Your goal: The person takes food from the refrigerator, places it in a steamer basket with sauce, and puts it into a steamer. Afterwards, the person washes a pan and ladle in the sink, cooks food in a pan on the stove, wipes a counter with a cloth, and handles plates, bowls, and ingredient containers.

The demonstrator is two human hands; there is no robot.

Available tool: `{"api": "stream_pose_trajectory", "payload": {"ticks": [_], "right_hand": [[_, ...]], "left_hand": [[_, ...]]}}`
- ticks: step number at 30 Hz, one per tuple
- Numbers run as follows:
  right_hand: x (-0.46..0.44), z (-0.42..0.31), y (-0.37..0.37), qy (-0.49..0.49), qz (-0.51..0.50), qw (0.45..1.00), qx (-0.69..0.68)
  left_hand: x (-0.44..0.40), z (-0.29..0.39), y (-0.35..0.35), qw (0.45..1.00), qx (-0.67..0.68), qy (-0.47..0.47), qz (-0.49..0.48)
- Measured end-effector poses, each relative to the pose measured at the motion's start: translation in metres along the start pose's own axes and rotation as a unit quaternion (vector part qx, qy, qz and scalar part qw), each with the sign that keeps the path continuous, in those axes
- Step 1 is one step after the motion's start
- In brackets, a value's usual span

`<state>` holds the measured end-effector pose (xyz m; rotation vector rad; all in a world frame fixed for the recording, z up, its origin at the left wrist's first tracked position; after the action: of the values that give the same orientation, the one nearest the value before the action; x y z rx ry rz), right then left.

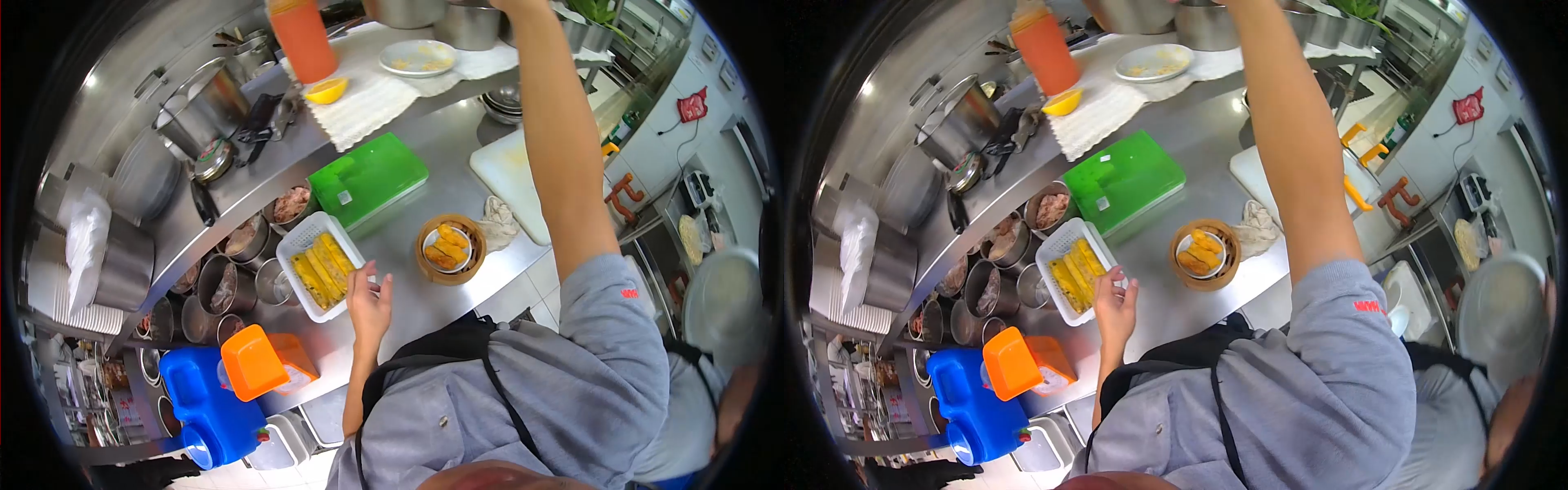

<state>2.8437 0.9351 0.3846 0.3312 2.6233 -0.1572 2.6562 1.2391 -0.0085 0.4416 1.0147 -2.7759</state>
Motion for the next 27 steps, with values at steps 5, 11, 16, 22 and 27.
{"api": "stream_pose_trajectory", "payload": {"ticks": [5,11,16,22,27], "right_hand": [[0.125,-0.024,-0.052,-0.060,0.015,0.988,0.140],[0.219,0.085,-0.063,-0.072,-0.062,0.973,0.210],[0.261,0.147,-0.046,-0.162,-0.062,0.961,0.218],[0.294,0.216,-0.013,-0.225,-0.136,0.913,0.311],[0.306,0.238,0.004,-0.279,-0.167,0.873,0.365]], "left_hand": [[-0.021,0.020,0.007,0.997,0.065,-0.001,-0.036],[-0.028,0.024,0.021,0.986,0.141,-0.044,-0.073],[-0.032,0.026,0.039,0.982,0.164,-0.046,-0.083],[-0.041,0.022,0.061,0.993,0.104,-0.013,-0.057],[-0.043,0.016,0.070,0.998,0.037,-0.015,-0.047]]}}
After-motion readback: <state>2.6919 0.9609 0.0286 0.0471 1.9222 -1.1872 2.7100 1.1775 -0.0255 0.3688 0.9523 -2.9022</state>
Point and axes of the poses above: each hand's wrist, its own x-axis away from the middle knuckle, its own y-axis out of the palm, z = x × y, the point moved 10 cm from there along -x, towards the middle knuckle, and after that the axes turned 12 degrees about -x, right-handed, at the moved point
